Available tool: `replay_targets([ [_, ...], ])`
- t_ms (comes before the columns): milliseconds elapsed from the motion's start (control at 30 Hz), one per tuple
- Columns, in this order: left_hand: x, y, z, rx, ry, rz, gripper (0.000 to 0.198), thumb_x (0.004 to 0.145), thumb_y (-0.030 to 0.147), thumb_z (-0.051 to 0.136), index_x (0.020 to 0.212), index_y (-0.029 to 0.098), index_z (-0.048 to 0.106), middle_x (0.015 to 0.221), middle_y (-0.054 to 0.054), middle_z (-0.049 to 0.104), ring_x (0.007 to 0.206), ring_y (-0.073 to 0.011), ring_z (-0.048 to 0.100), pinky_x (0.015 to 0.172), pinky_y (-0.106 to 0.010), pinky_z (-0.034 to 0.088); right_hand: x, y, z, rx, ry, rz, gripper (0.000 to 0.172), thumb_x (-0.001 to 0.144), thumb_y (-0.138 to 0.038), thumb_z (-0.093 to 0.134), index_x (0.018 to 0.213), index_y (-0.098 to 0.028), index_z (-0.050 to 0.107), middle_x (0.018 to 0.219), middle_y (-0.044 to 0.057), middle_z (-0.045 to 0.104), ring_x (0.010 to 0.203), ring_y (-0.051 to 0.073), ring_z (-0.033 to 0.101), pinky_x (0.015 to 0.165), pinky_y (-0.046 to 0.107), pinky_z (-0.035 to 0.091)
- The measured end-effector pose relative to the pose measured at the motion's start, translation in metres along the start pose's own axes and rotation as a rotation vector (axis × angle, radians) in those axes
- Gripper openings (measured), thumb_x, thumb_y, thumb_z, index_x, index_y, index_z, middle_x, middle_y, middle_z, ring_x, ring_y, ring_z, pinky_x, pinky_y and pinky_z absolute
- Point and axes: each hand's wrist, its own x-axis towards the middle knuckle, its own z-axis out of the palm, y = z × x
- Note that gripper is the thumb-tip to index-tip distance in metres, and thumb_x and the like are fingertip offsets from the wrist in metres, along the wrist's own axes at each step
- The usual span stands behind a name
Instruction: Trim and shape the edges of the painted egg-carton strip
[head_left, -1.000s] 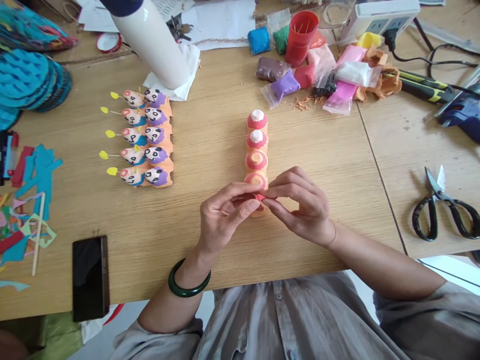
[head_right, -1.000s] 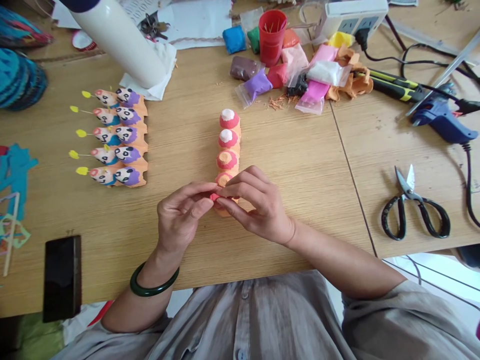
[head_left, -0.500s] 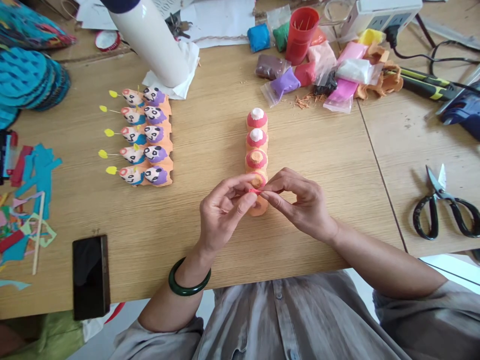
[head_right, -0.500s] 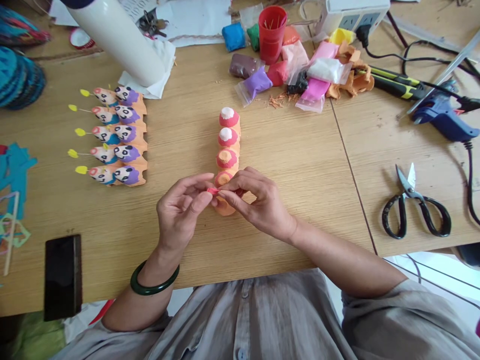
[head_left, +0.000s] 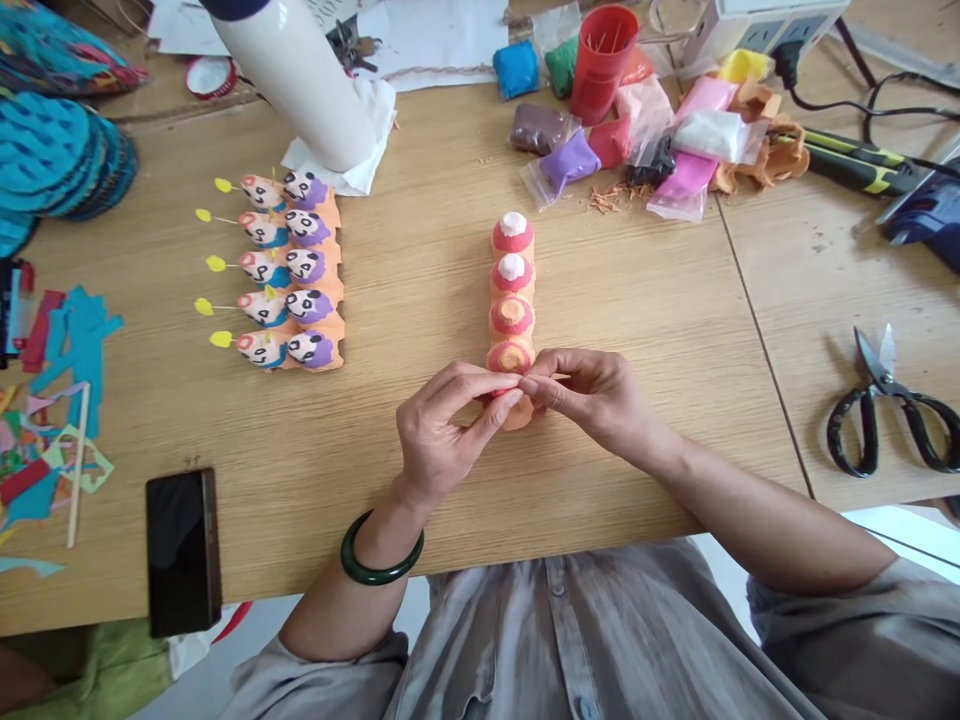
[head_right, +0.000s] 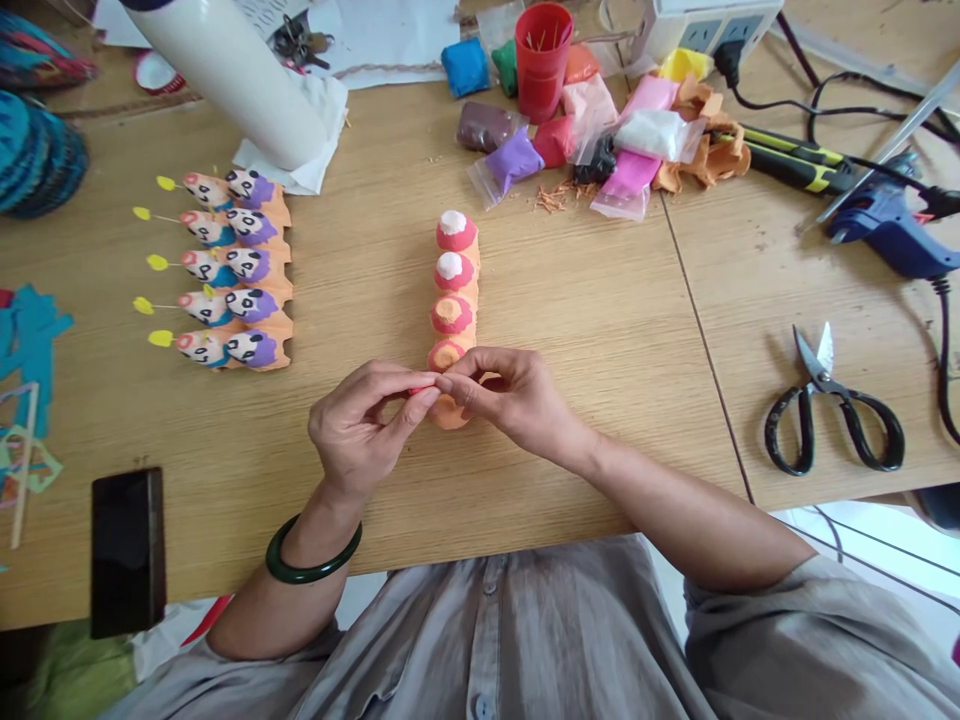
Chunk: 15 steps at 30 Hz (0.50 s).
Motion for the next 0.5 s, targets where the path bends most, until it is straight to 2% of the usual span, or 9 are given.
replay_targets([
  [67,-0.001,0.001,0.000,-0.018,0.008,-0.034,0.008,0.092,0.016,0.077,0.096,0.022,0.081,0.087,-0.002,0.081,0.077,-0.0125,0.074,0.071,-0.023,0.060,0.000,-0.001,0.000,0.023,0.011,-0.001,0.037,0.078,-0.050,0.092,0.078,-0.015,0.077,0.073,0.001,0.071,0.065,0.011,0.064,0.062,0.024,0.058],
  [133,-0.002,0.001,0.001,-0.085,0.033,-0.138,0.006,0.092,0.019,0.077,0.096,0.022,0.081,0.089,-0.002,0.080,0.074,-0.0119,0.073,0.069,-0.022,0.059,0.000,-0.002,0.000,0.024,0.019,-0.023,0.036,0.078,-0.049,0.092,0.078,-0.016,0.077,0.075,0.001,0.071,0.065,0.011,0.064,0.062,0.025,0.058],
  [267,0.001,-0.005,0.003,-0.406,0.192,-0.509,0.009,0.094,0.029,0.075,0.093,0.021,0.077,0.084,-0.001,0.075,0.064,-0.0100,0.066,0.062,-0.023,0.059,0.004,-0.005,-0.005,-0.013,0.101,-0.075,0.036,0.085,-0.053,0.085,0.076,-0.018,0.077,0.077,0.001,0.072,0.064,0.011,0.063,0.064,0.027,0.060],
  [367,0.008,-0.014,0.002,-0.645,0.252,-0.731,0.005,0.088,0.023,0.073,0.088,0.018,0.073,0.083,-0.002,0.072,0.064,-0.0097,0.061,0.061,-0.024,0.059,0.009,-0.001,-0.012,-0.045,0.233,-0.092,0.036,0.091,-0.053,0.078,0.079,-0.019,0.076,0.077,0.001,0.070,0.064,0.011,0.062,0.065,0.027,0.060],
  [433,0.011,-0.020,0.000,-0.713,0.241,-0.806,0.006,0.080,0.015,0.069,0.084,0.017,0.073,0.080,-0.001,0.067,0.062,-0.0082,0.057,0.059,-0.022,0.056,0.012,0.003,-0.015,-0.089,0.298,-0.116,0.032,0.093,-0.050,0.075,0.084,-0.019,0.076,0.083,0.002,0.071,0.070,0.012,0.065,0.070,0.028,0.061],
  [500,0.012,-0.024,-0.002,-0.693,0.215,-0.829,0.009,0.079,0.016,0.066,0.079,0.016,0.075,0.072,0.001,0.059,0.058,-0.0069,0.049,0.055,-0.020,0.051,0.014,0.009,-0.016,-0.146,0.333,-0.143,0.025,0.092,-0.045,0.076,0.092,-0.019,0.075,0.091,0.003,0.072,0.078,0.014,0.067,0.077,0.031,0.064],
])
